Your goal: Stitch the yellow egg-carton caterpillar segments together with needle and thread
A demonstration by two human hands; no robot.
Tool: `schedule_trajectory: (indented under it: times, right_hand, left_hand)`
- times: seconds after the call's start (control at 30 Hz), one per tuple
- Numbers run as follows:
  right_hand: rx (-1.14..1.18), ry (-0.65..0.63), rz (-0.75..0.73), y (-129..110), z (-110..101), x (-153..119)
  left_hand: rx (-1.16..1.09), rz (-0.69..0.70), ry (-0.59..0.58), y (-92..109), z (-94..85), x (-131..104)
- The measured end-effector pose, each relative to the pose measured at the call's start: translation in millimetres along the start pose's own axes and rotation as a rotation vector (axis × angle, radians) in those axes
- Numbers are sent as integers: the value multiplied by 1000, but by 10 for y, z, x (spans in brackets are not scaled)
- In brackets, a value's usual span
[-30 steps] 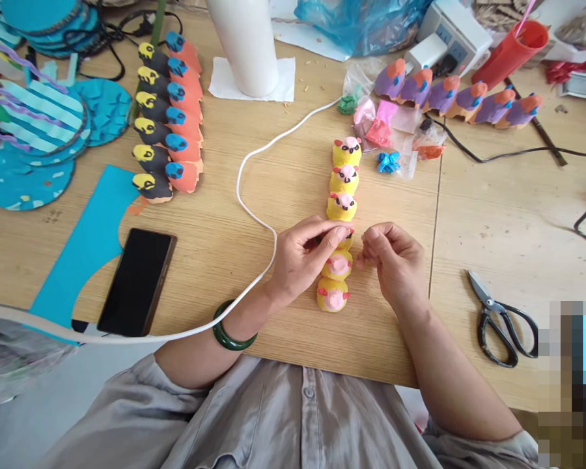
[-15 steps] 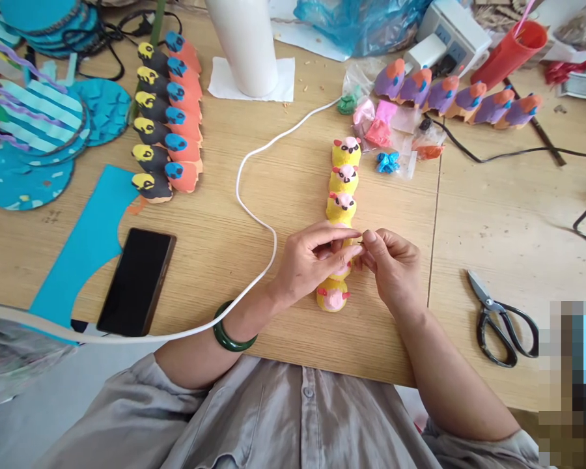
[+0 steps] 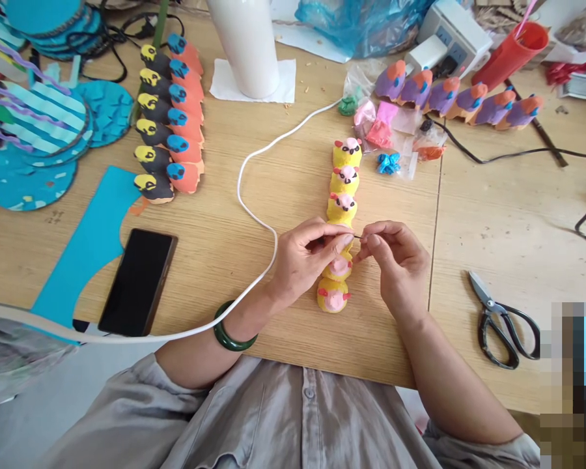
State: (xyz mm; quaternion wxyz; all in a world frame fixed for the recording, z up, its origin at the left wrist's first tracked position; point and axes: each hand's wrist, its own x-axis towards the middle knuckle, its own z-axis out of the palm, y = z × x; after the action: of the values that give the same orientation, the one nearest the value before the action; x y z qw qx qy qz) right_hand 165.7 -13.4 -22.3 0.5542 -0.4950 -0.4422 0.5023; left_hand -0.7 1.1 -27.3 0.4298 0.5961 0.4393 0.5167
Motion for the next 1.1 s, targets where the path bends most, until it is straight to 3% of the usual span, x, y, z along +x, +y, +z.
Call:
schedule_trajectory:
  times: [0.23, 0.53, 1.1]
  right_hand:
    - [-168, -38, -135, 76, -4, -33]
    - [-80, 30, -38, -12, 42, 13]
    - [-119, -40, 54, -42, 41, 7]
  left_hand:
    - [-25, -6, -4, -3, 5, -1]
    - [-57, -38, -14, 15, 8, -5]
    - [84, 71, -12, -32, 2, -10]
